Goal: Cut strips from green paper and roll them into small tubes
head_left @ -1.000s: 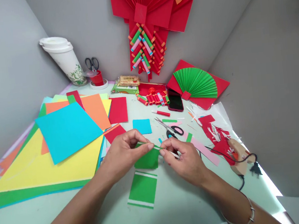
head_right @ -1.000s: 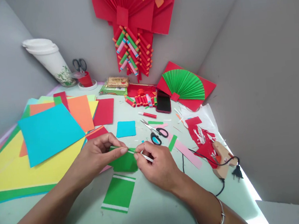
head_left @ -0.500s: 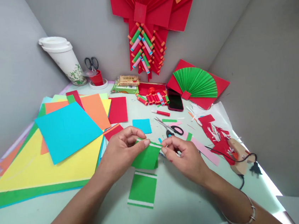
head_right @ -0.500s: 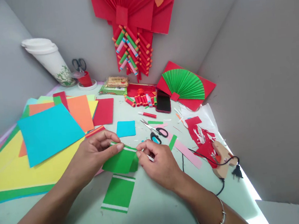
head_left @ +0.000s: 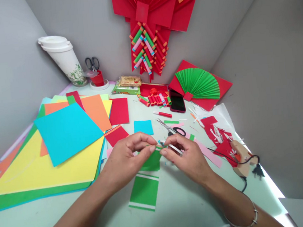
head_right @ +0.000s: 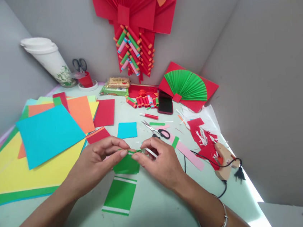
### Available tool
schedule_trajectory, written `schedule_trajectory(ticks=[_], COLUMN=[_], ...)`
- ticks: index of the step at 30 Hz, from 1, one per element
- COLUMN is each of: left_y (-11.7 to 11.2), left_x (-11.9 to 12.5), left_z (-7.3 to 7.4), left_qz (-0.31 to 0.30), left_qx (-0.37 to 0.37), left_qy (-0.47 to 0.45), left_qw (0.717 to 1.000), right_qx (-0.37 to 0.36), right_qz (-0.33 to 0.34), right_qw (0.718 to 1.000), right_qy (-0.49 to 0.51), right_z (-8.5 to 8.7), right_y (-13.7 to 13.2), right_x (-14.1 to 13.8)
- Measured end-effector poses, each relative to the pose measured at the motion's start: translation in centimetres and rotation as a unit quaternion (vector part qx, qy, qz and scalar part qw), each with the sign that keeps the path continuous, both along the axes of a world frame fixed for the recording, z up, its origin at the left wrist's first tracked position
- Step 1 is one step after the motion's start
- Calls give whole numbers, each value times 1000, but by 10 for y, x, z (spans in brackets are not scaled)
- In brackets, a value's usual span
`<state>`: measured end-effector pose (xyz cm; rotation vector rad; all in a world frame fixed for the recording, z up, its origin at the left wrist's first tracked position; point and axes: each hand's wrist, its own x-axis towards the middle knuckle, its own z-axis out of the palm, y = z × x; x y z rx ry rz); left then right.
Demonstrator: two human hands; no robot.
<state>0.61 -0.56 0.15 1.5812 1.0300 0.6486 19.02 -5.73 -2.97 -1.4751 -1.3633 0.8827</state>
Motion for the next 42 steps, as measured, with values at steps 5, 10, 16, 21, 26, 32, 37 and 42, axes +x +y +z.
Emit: schedule_trajectory(ticks=[5,10,16,21,26,32,37,42], left_y=[-1,2,5,6,10,10,6,8], left_x=[0,-3,-5,-4,-3,0,1,-3], left_z=[2,-2,-5,-6,-10,-8,-6,-5], left_qz=[44,81,90,80,47,44,54,47], left_qx=[24,-3,-43,-74,-42,-22,16,-9], left_qy=[5,-5,-10,-7,1,14,36,32], left_qw=[999,997,995,994,998,999,998,998], right_qx=[-8,-40,-47,-42,-42,-38,-39,-44], right_qz=[15,46,52,45,57,68,76,73], right_qw=[999,998,997,998,997,996,995,995], right_qy=[-29,-19,-25,-34,-44,-53,-49,-43], right_z=[-3,-4,-1,-1,-1,-2,-2,-3], right_y=[0,-1,0,-1,-3,-4,-4,-3], right_x=[1,5,8,9,7,6,6,8])
